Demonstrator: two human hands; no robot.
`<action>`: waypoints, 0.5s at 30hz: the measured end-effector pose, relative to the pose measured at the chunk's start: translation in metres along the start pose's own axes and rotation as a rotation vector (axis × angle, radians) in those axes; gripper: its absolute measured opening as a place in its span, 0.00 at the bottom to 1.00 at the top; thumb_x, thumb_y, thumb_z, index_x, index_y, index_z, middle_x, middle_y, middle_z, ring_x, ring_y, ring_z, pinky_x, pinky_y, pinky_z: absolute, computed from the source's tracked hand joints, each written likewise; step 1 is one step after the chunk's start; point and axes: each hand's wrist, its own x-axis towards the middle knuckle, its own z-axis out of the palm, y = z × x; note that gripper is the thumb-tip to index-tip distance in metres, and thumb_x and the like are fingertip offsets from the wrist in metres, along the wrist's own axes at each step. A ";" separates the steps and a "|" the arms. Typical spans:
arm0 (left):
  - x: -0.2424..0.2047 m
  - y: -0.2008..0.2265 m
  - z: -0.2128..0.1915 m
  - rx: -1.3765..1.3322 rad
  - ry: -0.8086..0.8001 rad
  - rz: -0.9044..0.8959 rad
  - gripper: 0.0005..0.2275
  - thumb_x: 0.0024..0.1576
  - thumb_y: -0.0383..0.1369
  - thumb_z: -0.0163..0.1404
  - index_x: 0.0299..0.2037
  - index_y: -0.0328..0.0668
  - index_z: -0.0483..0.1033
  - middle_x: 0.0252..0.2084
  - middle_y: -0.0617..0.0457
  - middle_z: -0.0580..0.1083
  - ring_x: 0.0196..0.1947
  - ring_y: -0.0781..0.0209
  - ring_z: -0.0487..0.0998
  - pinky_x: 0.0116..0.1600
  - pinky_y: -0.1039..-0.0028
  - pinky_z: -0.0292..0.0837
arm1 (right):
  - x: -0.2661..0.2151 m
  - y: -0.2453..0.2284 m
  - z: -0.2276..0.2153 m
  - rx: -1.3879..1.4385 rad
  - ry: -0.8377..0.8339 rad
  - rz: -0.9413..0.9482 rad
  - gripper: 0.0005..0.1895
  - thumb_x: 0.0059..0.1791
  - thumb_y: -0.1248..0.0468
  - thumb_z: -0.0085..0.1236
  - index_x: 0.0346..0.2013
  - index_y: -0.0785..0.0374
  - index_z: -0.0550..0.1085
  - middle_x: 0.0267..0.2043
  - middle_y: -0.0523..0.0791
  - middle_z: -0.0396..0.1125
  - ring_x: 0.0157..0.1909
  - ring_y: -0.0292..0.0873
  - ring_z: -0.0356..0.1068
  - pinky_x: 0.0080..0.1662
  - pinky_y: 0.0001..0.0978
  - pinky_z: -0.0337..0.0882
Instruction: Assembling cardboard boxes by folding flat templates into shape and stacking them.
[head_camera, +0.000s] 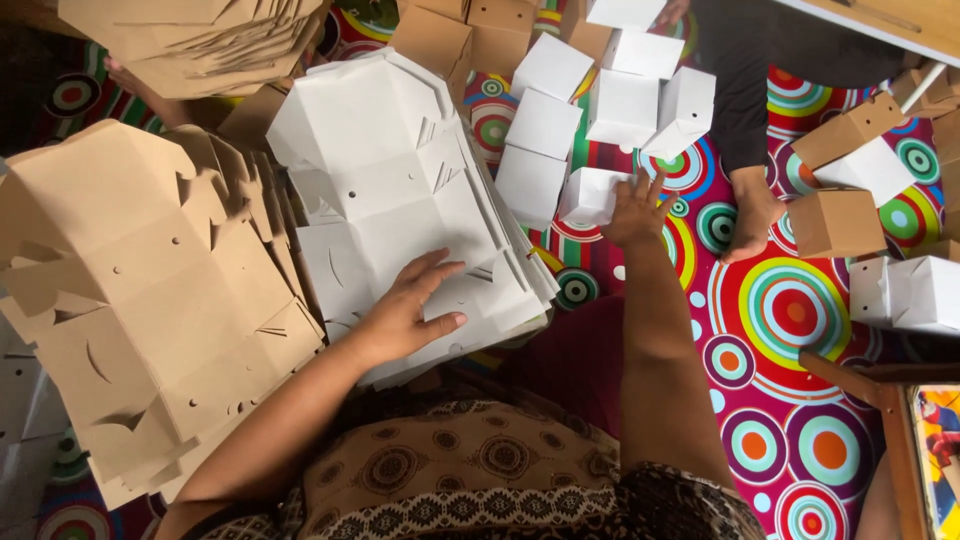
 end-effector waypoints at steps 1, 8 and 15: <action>0.000 0.000 0.003 -0.001 0.002 0.003 0.30 0.58 0.39 0.56 0.71 0.51 0.59 0.73 0.34 0.52 0.74 0.30 0.46 0.72 0.39 0.41 | -0.002 0.002 0.003 -0.002 0.003 0.000 0.47 0.43 0.45 0.67 0.72 0.48 0.57 0.82 0.49 0.33 0.81 0.58 0.20 0.71 0.72 0.29; -0.012 0.004 0.014 -0.111 0.001 0.103 0.31 0.58 0.38 0.57 0.71 0.44 0.58 0.72 0.28 0.52 0.73 0.28 0.48 0.71 0.41 0.46 | -0.046 0.000 -0.005 0.393 0.334 -0.060 0.38 0.44 0.51 0.67 0.63 0.58 0.61 0.63 0.54 0.64 0.68 0.59 0.62 0.69 0.63 0.50; 0.011 -0.016 0.025 -0.792 0.102 0.187 0.54 0.55 0.49 0.59 0.75 0.48 0.21 0.74 0.21 0.32 0.72 0.18 0.28 0.69 0.30 0.31 | -0.147 -0.072 -0.077 1.388 1.041 -0.721 0.57 0.42 0.66 0.79 0.72 0.73 0.46 0.70 0.64 0.51 0.74 0.64 0.51 0.73 0.60 0.48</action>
